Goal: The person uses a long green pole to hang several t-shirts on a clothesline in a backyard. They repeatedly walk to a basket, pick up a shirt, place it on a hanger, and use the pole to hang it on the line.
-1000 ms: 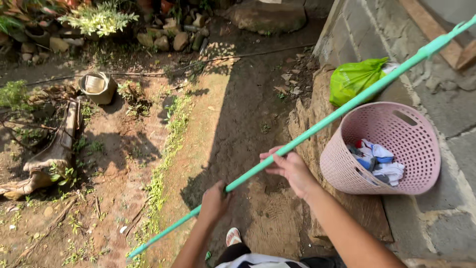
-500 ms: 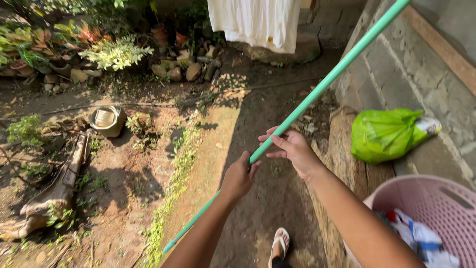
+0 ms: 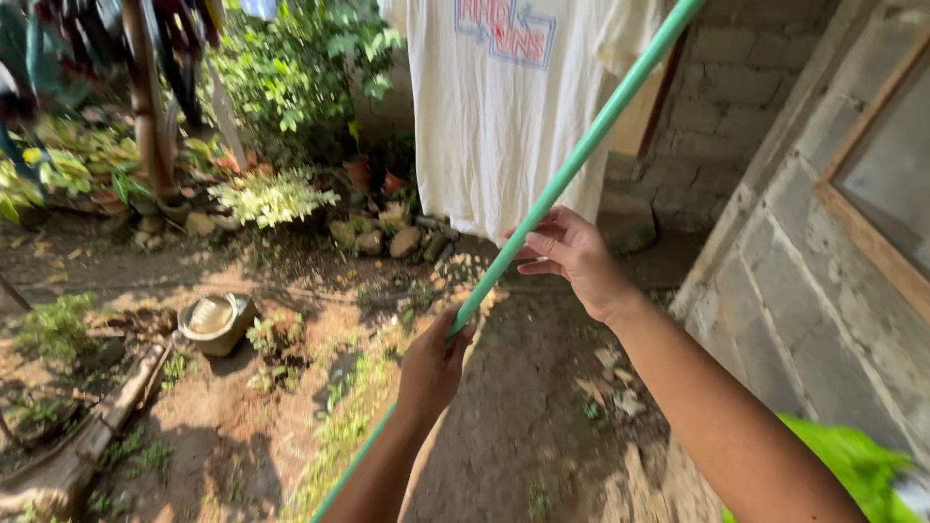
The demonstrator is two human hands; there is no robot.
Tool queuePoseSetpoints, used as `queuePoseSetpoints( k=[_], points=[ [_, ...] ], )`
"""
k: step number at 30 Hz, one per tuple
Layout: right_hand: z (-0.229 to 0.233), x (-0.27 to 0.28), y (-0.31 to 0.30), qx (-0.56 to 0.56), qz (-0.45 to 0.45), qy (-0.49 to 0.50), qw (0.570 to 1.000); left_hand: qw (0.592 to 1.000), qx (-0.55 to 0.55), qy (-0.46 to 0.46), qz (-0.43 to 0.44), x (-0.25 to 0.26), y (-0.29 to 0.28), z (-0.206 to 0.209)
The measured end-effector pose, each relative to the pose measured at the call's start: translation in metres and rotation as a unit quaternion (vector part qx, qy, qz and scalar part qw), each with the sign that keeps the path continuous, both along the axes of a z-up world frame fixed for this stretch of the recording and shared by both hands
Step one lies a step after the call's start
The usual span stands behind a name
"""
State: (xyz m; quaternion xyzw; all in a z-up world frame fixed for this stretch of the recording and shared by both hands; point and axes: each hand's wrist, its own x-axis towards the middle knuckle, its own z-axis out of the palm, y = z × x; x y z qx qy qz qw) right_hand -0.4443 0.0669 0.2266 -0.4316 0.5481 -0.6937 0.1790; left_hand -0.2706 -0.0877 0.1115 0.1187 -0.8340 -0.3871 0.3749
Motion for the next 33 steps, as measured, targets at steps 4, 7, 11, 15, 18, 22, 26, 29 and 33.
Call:
queuePoseSetpoints(
  k=[4, 7, 11, 15, 18, 22, 26, 29, 33],
  points=[
    [0.04, -0.061, -0.041, -0.044, -0.035, 0.018, 0.998, 0.998, 0.002, 0.016, 0.064, -0.052, -0.049, 0.027],
    [0.072, -0.104, -0.07, -0.066, -0.078, 0.056, 0.993, 0.998, -0.015, 0.037, 0.057, -0.086, -0.083, 0.052],
    [0.115, -0.164, -0.107, -0.155, -0.087, 0.119, 0.977, 0.997, -0.004, 0.064, 0.038, -0.118, -0.117, 0.079],
    [0.173, -0.219, -0.132, -0.17, -0.257, 0.371, 0.876, 0.996, -0.005, 0.058, 0.063, -0.143, -0.139, 0.103],
    [0.221, -0.253, -0.134, -0.112, -0.472, 0.613, 0.623, 0.995, -0.022, 0.063, 0.073, -0.158, -0.155, 0.116],
    [0.273, -0.297, -0.143, -0.04, -0.552, 0.672, 0.492, 0.993, -0.024, 0.052, 0.107, -0.177, -0.177, 0.127],
    [0.294, -0.329, -0.155, 0.025, -0.583, 0.679, 0.445, 0.99, -0.017, 0.068, 0.123, -0.179, -0.184, 0.128],
    [0.307, -0.341, -0.163, 0.022, -0.59, 0.697, 0.407, 0.987, -0.009, 0.086, 0.136, -0.176, -0.189, 0.128],
    [0.338, -0.353, -0.179, -0.073, -0.549, 0.706, 0.442, 0.984, 0.013, 0.048, 0.171, -0.179, -0.191, 0.127]
  ],
)
